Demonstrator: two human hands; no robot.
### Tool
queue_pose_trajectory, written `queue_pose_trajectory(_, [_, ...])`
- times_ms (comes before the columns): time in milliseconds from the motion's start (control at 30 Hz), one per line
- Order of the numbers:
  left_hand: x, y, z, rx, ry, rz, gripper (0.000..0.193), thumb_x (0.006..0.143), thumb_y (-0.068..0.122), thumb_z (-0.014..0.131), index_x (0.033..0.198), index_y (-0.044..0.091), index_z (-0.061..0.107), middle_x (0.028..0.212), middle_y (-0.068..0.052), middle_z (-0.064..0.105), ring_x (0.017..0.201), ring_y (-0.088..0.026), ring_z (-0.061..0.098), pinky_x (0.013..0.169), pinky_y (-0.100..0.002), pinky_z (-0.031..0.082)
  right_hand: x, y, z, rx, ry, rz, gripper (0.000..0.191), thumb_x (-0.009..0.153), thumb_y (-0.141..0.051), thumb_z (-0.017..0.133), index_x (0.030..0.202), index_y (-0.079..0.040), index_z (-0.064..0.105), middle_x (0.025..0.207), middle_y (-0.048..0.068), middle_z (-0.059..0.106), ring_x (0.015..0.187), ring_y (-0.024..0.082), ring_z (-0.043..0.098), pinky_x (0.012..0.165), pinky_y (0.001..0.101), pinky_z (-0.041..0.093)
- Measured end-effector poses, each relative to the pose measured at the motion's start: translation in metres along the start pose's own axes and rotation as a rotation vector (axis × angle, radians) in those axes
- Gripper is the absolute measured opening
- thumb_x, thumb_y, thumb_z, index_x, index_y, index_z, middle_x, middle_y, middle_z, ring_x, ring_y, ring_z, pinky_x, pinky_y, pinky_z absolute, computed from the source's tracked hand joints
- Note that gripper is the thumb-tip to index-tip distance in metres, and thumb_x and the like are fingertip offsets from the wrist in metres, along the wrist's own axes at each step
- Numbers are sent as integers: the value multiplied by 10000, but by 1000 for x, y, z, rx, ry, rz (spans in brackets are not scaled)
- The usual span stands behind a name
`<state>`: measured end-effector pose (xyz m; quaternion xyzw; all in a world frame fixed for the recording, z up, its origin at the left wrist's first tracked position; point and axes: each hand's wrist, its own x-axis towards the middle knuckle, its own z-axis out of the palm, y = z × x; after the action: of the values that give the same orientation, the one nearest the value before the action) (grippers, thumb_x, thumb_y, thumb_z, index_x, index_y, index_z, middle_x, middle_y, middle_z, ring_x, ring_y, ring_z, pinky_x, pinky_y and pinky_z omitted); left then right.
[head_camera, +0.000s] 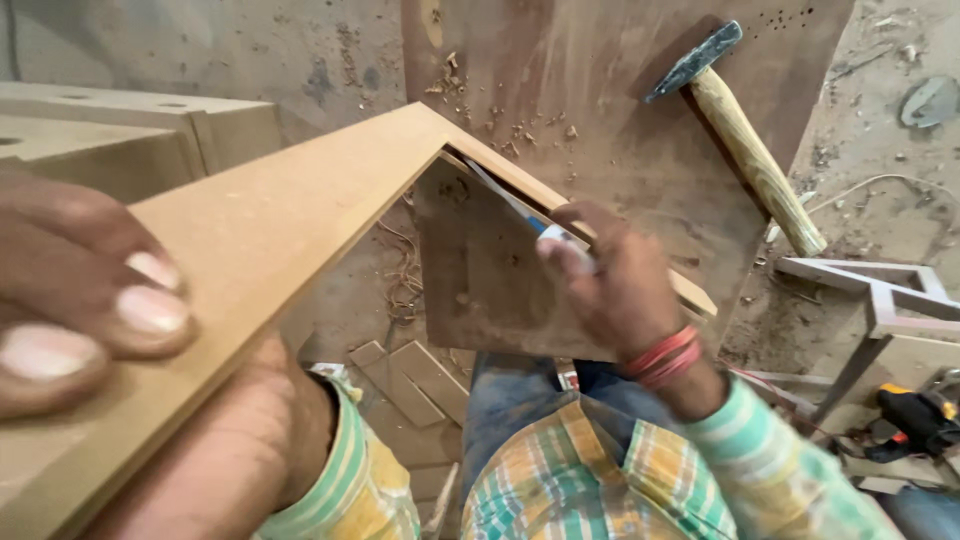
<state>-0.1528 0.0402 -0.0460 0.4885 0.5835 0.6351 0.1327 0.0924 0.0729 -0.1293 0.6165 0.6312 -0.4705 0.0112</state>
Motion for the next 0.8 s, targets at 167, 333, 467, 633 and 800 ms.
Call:
queue_pose_trajectory(167, [12, -3, 25, -141, 12, 156, 549, 856, 633, 640, 855, 97, 522, 790, -69, 509, 613, -150, 527, 575, -264, 485, -15, 31, -3, 73, 71, -89, 192, 941, -243, 721, 1097, -132, 732, 689, 174, 676, 573, 314, 681, 541, 448, 512])
queue_pose_trajectory(333, [61, 52, 38, 186, -351, -114, 498, 932, 483, 747, 844, 90, 454, 805, -44, 494, 646, -154, 552, 630, -275, 525, -22, 33, 12, 234, 118, -320, 224, 957, -208, 610, 1161, -128, 657, 925, 153, 725, 760, 289, 744, 652, 400, 571])
queue_pose_trajectory(467, [28, 41, 25, 60, -242, -122, 434, 920, 411, 747, 882, 69, 483, 816, -44, 517, 634, -176, 537, 621, -283, 505, 0, 14, 26, 90, 95, -148, 180, 955, -237, 695, 1118, -164, 719, 813, 155, 725, 703, 365, 715, 624, 454, 536])
queue_pose_trajectory(633, [-18, -9, -13, -82, -36, 64, 402, 911, 387, 755, 910, 72, 505, 826, -43, 530, 637, -174, 540, 633, -283, 499, -10, 7, 3, -19, 81, -59, 246, 927, -308, 740, 1143, -193, 721, 604, 141, 666, 551, 349, 667, 530, 460, 490])
queue_pose_trajectory(800, [-10, -7, -21, -63, -80, 27, 412, 914, 375, 780, 925, 77, 496, 837, -45, 524, 656, -168, 550, 660, -281, 506, -37, 30, 0, -249, 135, -162, 263, 930, -285, 728, 1171, -185, 699, 688, 99, 704, 448, 276, 647, 390, 423, 463])
